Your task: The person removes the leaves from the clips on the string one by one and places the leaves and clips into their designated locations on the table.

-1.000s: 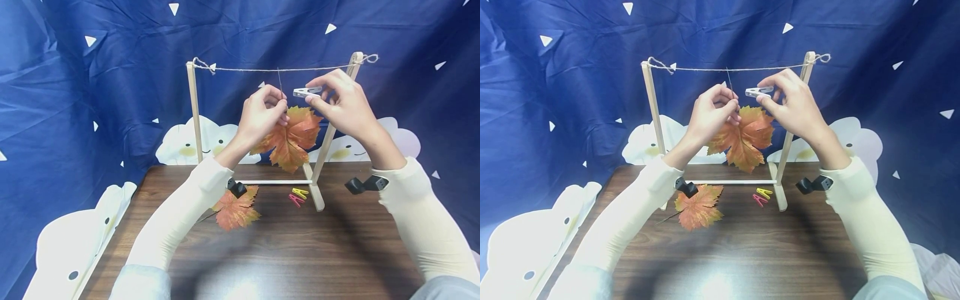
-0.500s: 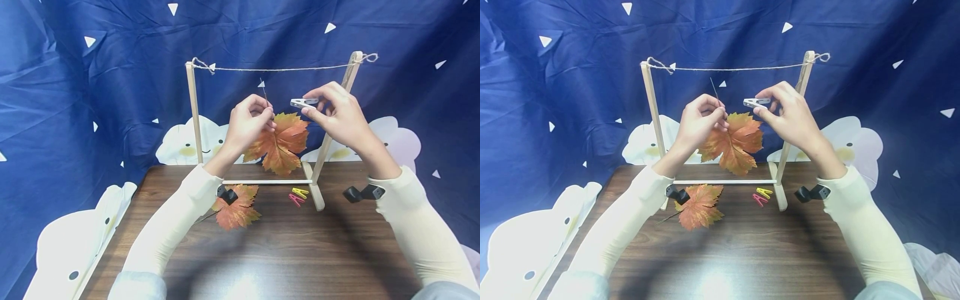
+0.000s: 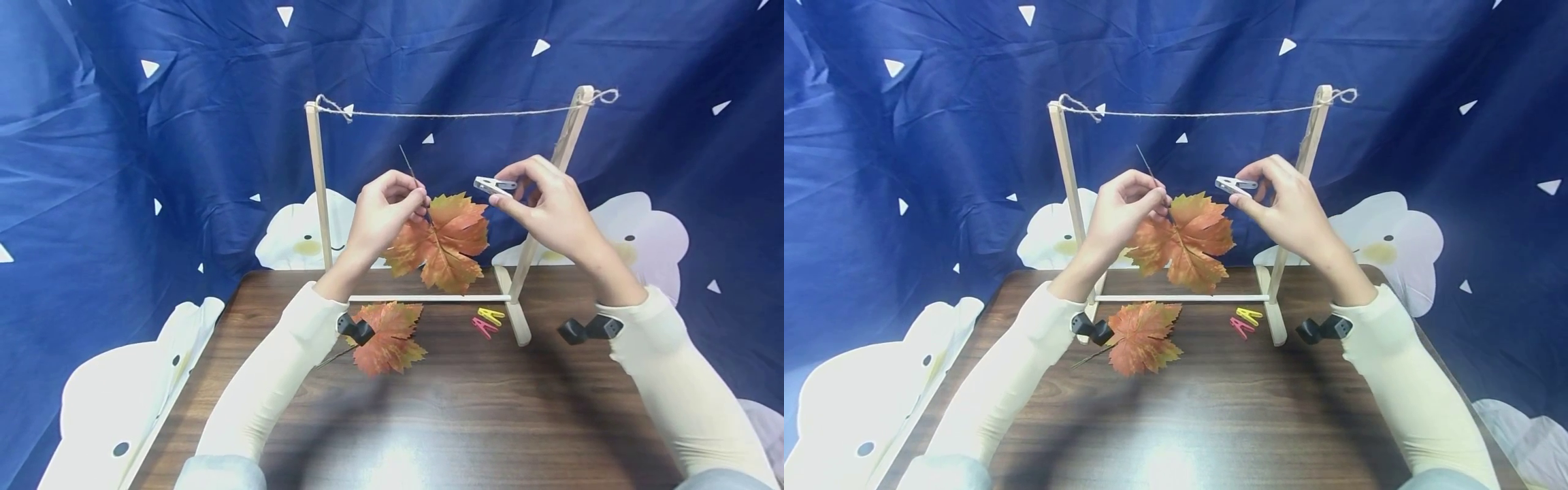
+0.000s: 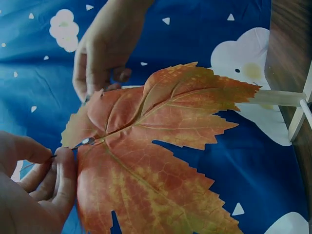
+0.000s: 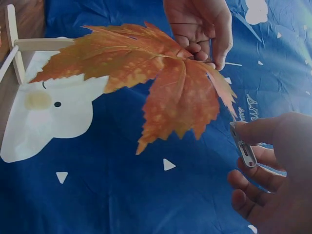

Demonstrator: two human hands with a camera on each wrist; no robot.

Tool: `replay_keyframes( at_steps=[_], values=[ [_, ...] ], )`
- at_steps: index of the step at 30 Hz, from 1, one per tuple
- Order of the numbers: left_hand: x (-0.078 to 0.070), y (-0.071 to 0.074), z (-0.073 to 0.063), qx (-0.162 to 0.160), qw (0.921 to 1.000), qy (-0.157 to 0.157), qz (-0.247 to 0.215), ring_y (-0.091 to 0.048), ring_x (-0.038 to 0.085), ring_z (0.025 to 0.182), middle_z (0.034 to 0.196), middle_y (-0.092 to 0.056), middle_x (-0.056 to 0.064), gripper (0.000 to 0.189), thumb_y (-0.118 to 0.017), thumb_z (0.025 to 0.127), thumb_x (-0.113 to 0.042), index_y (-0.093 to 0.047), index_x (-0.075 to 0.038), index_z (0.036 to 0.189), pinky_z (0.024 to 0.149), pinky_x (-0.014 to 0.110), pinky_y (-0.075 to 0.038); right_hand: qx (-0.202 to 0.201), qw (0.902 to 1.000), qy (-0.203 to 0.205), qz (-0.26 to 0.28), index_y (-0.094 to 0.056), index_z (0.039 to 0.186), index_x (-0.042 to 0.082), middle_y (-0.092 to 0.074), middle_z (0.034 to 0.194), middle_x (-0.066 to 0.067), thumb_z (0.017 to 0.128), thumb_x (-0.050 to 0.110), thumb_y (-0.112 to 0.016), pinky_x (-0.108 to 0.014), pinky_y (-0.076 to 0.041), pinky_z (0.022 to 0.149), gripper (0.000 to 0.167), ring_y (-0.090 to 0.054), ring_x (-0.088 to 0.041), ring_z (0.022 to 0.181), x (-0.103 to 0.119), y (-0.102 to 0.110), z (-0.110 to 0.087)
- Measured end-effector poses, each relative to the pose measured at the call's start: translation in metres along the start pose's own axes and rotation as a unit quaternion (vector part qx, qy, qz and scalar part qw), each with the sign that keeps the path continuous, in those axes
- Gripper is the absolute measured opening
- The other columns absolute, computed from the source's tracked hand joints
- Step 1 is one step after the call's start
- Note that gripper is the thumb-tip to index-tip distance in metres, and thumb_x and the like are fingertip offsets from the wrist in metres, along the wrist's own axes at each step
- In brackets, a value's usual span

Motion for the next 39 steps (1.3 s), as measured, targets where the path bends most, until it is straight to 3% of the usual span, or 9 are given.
replay_keyframes(
  at_steps=[13, 25, 32, 39],
  values=[
    [0.009, 0.019, -0.008, -0.027, 0.998, 0.01, -0.057, -0.071, 0.013, 0.074, 0.091, -0.075, 0.012, 0.008, -0.068, 0.098, 0.004, -0.065, -0.002, 0.093, 0.069, 0.025, -0.063, 0.026, 0.9993, -0.022, 0.011, -0.073, 0.118, 0.01, -0.065, 0.098, -0.006, 0.094, 0.018, -0.083, -0.015, -0.042, 0.067, 0.027, -0.055, -0.011, 0.077, -0.009, -0.015, -0.015],
    [0.023, 0.04, -0.023, -0.054, 0.9951, 0.024, -0.08, -0.073, 0.011, 0.072, 0.087, -0.073, 0.003, 0.006, -0.067, 0.097, 0.003, -0.064, -0.001, 0.095, 0.072, 0.025, -0.064, 0.043, 0.9982, -0.037, 0.022, -0.073, 0.117, 0.009, -0.064, 0.096, -0.004, 0.094, 0.017, -0.083, -0.017, -0.043, 0.065, 0.026, -0.055, -0.015, 0.073, -0.02, -0.028, -0.028],
    [0.037, 0.052, -0.037, -0.069, 0.9928, 0.057, -0.081, -0.074, 0.011, 0.071, 0.084, -0.072, 0.002, 0.011, -0.067, 0.095, 0.005, -0.062, -0.006, 0.095, 0.073, 0.027, -0.065, 0.063, 0.9961, -0.057, 0.026, -0.073, 0.118, 0.013, -0.064, 0.095, -0.003, 0.095, 0.02, -0.082, -0.018, -0.044, 0.065, 0.026, -0.056, -0.016, 0.073, -0.028, -0.038, -0.038],
    [0.051, 0.062, -0.05, -0.067, 0.9854, 0.086, -0.131, -0.078, 0.013, 0.071, 0.082, -0.075, 0.004, 0.018, -0.065, 0.094, 0.012, -0.063, -0.005, 0.088, 0.076, 0.028, -0.066, 0.074, 0.995, -0.061, 0.027, -0.074, 0.118, 0.012, -0.064, 0.094, -0.004, 0.095, 0.021, -0.082, -0.019, -0.044, 0.064, 0.026, -0.056, -0.015, 0.072, -0.035, -0.046, -0.047]
  ],
)
Point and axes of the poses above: each hand's wrist, its own z-axis towards the middle knuckle, its own y-axis out of the back of the hand, x = y × z, the point moved 5 cm from there along z, towards the middle knuckle
